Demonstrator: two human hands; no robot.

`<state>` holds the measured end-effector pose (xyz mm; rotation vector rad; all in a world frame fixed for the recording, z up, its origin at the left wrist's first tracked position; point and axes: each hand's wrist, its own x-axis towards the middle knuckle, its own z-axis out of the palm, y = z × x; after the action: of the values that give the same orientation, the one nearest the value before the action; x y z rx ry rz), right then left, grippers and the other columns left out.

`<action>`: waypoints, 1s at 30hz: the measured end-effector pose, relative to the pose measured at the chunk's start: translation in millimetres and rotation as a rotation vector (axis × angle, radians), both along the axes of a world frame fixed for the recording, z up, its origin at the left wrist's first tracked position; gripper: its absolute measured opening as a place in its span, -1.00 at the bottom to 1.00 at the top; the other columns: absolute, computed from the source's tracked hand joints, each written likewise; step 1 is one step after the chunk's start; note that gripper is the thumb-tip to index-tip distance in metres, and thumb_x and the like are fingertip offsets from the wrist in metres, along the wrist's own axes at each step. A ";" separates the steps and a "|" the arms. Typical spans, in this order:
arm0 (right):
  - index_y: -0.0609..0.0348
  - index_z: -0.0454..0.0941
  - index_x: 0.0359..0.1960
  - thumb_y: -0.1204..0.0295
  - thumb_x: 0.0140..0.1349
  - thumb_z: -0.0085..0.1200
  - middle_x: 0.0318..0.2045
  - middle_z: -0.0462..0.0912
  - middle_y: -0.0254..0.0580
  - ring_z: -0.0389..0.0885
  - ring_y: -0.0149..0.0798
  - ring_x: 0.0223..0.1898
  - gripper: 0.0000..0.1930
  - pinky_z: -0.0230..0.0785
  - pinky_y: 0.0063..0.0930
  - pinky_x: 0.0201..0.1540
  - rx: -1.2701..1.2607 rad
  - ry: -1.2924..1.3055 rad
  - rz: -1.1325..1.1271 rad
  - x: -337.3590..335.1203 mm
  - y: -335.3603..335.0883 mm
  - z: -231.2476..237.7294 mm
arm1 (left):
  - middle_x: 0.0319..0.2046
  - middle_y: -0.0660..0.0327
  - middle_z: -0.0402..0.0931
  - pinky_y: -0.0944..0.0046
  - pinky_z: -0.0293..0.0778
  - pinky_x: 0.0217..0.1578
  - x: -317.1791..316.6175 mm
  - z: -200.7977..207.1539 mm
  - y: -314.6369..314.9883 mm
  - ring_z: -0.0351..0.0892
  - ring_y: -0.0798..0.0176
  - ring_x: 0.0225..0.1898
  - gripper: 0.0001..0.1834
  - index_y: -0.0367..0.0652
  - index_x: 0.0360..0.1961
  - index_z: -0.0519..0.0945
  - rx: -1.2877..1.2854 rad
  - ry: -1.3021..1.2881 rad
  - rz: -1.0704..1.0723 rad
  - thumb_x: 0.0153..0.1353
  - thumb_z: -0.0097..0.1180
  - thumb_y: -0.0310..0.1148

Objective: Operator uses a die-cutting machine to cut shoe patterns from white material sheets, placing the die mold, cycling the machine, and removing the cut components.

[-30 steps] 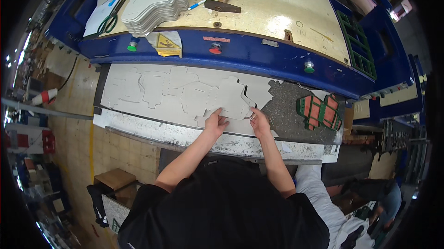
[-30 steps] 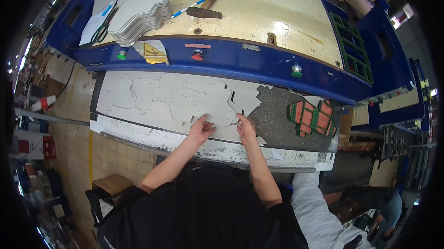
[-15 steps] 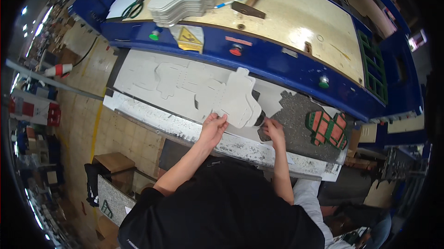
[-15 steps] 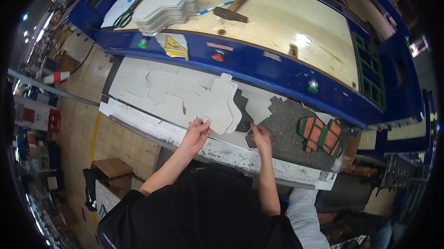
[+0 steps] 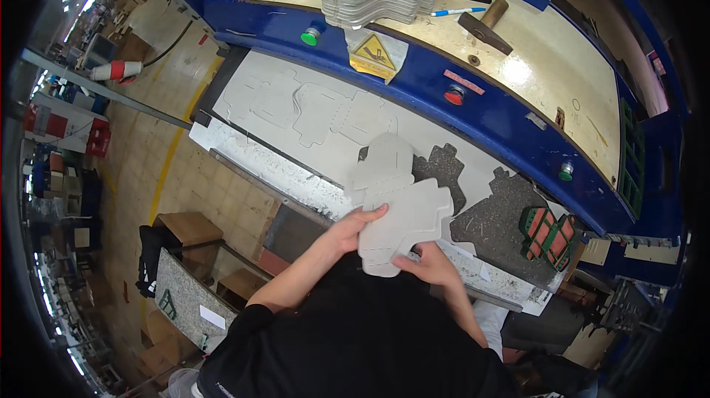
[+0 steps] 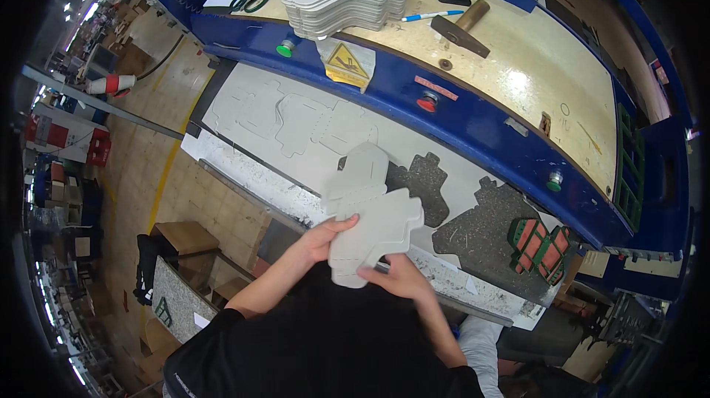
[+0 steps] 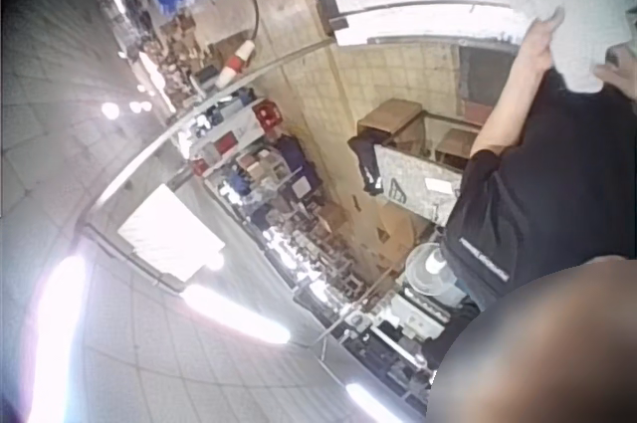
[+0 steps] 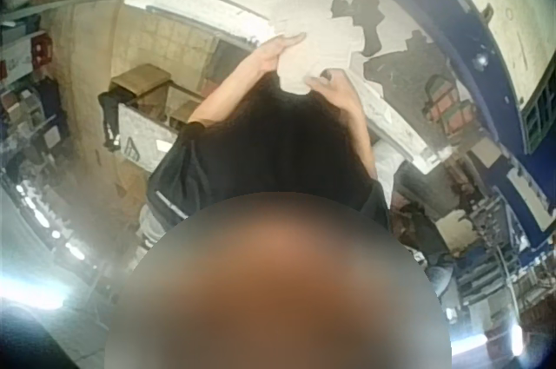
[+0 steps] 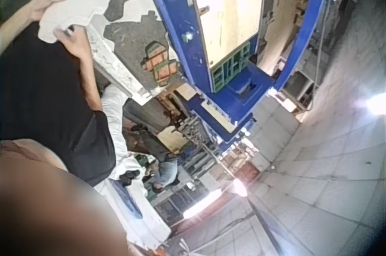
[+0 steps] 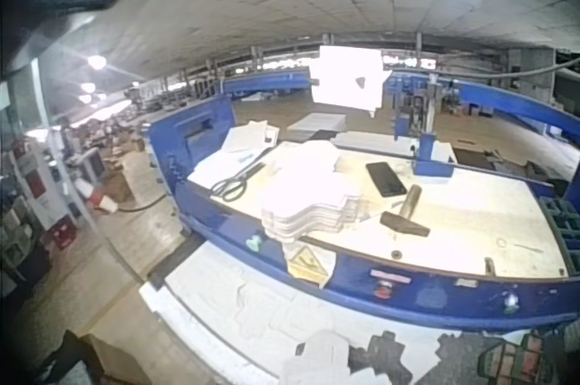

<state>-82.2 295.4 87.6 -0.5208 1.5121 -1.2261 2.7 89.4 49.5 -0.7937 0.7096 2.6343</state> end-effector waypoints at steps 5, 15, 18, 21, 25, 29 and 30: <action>0.25 0.30 0.32 0.26 0.38 0.07 0.26 0.42 -0.03 0.45 -0.15 0.24 -0.45 0.26 -0.26 0.29 -0.246 -0.496 0.348 -41.4 -14.8 -56.7 | 0.10 0.04 0.53 0.14 0.51 0.11 28.1 6.2 -120.6 0.56 0.15 0.10 -0.36 -0.30 0.27 0.35 -0.179 0.040 -0.239 0.30 0.20 -0.13; 0.32 0.35 0.15 0.19 0.28 0.04 0.15 0.49 0.07 0.45 -0.04 0.21 -0.48 0.26 -0.16 0.29 -0.301 -0.768 -0.980 -60.0 -162.2 -114.2 | -0.23 0.29 0.66 0.35 0.46 -0.13 -35.0 -32.3 -316.0 0.55 0.44 -0.18 -0.65 -0.24 -0.07 0.65 -1.081 0.269 -0.713 0.15 0.35 -0.32; 0.28 0.38 0.10 0.14 0.23 0.08 0.08 0.51 0.00 0.43 -0.06 0.20 -0.47 0.20 -0.13 0.31 -0.289 -0.853 -1.160 -65.6 -195.3 -118.3 | -0.28 0.22 0.67 0.30 0.47 -0.15 -91.1 -29.7 -362.5 0.58 0.36 -0.22 -0.66 -0.21 -0.14 0.66 -1.272 0.324 -1.055 0.08 0.38 -0.32; 0.21 0.43 0.04 0.09 0.19 0.08 -0.05 0.55 -0.13 0.45 -0.22 0.07 -0.49 0.19 -0.20 0.25 -0.122 -0.845 -1.332 -68.5 -208.6 -113.0 | -0.37 0.15 0.63 0.21 0.48 -0.15 -140.8 -48.1 -352.9 0.60 0.20 -0.24 -0.67 -0.24 -0.24 0.64 -1.570 0.536 -1.124 0.04 0.38 -0.26; 0.16 0.46 -0.01 0.09 0.16 0.11 -0.06 0.50 -0.22 0.44 -0.24 0.03 -0.52 0.21 -0.28 0.22 -0.125 -0.715 -1.188 -72.0 -214.5 -116.7 | -0.32 0.12 0.59 0.14 0.45 -0.15 -154.6 -70.6 -335.9 0.57 0.04 -0.20 -0.71 -0.20 -0.29 0.60 -1.647 0.634 -0.765 0.07 0.35 -0.24; 0.11 0.48 -0.09 0.13 0.14 0.18 -0.13 0.48 -0.28 0.43 -0.27 0.03 -0.60 0.21 -0.38 0.22 -0.095 -0.692 -1.238 -79.5 -221.3 -115.7 | 0.06 0.15 0.46 0.01 0.26 0.11 -168.3 -73.2 -317.5 0.35 0.04 0.18 -0.63 -0.14 -0.17 0.57 -1.948 0.686 -0.636 0.10 0.33 -0.15; 0.11 0.48 -0.09 0.13 0.14 0.18 -0.13 0.48 -0.28 0.43 -0.27 0.03 -0.60 0.21 -0.38 0.22 -0.104 -0.696 -1.251 -78.6 -223.3 -116.3 | 0.06 0.15 0.46 0.01 0.26 0.11 -171.4 -71.7 -312.8 0.35 0.04 0.18 -0.63 -0.14 -0.17 0.57 -1.949 0.700 -0.649 0.10 0.33 -0.15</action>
<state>-160.8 72.1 -28.7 0.8960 1.0849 -2.1069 -168.7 -223.3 -22.2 0.2444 2.9709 0.8396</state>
